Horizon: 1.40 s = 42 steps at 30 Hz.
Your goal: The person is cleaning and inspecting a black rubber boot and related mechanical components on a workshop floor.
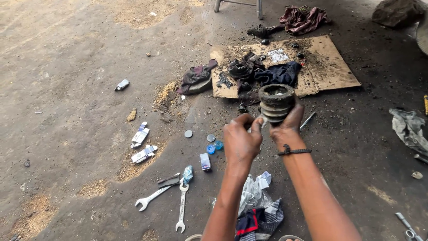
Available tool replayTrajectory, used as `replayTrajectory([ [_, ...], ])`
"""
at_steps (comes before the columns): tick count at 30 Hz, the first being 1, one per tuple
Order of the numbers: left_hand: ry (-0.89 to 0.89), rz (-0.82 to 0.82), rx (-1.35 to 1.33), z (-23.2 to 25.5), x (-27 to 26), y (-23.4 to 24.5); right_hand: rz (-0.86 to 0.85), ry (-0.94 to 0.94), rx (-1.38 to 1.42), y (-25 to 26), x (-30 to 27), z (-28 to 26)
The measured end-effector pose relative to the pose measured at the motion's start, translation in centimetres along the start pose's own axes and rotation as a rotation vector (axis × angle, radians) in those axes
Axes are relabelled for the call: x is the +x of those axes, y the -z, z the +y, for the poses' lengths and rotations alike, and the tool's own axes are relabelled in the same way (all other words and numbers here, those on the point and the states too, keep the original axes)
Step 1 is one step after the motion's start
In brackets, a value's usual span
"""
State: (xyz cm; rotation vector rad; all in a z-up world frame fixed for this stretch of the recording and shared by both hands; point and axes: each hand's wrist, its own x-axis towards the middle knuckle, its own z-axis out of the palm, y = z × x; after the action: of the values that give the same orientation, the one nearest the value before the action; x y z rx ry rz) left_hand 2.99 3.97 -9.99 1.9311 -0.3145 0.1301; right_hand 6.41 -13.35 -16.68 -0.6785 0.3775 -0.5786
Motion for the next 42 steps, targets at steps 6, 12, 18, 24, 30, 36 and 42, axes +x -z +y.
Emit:
replayTrajectory([
  [6,0.326,-0.121,-0.044,0.1,1.2,1.5,0.058,-0.016,-0.068,-2.3,-2.6,0.3],
  [12,0.285,-0.149,0.057,-0.2,0.5,-0.2,0.0,0.008,0.016,0.2,-0.2,1.2],
  [18,0.07,0.032,0.033,-0.8,0.6,-0.3,0.035,0.05,-0.003,-1.1,-1.7,1.4],
  [24,0.147,0.018,0.119,-0.2,-0.8,-1.0,0.064,0.138,-0.122,-1.0,-2.2,1.2],
  [30,0.122,0.052,-0.051,0.9,0.2,0.4,-0.158,0.075,-0.029,1.2,-1.0,3.1],
  [36,0.052,0.004,-0.002,-1.8,1.5,0.5,-0.372,-0.251,0.225,0.2,-3.5,-0.6],
  [42,0.373,-0.161,0.119,1.1,2.0,3.6,-0.589,-0.332,0.047,-2.0,-5.4,-2.5],
])
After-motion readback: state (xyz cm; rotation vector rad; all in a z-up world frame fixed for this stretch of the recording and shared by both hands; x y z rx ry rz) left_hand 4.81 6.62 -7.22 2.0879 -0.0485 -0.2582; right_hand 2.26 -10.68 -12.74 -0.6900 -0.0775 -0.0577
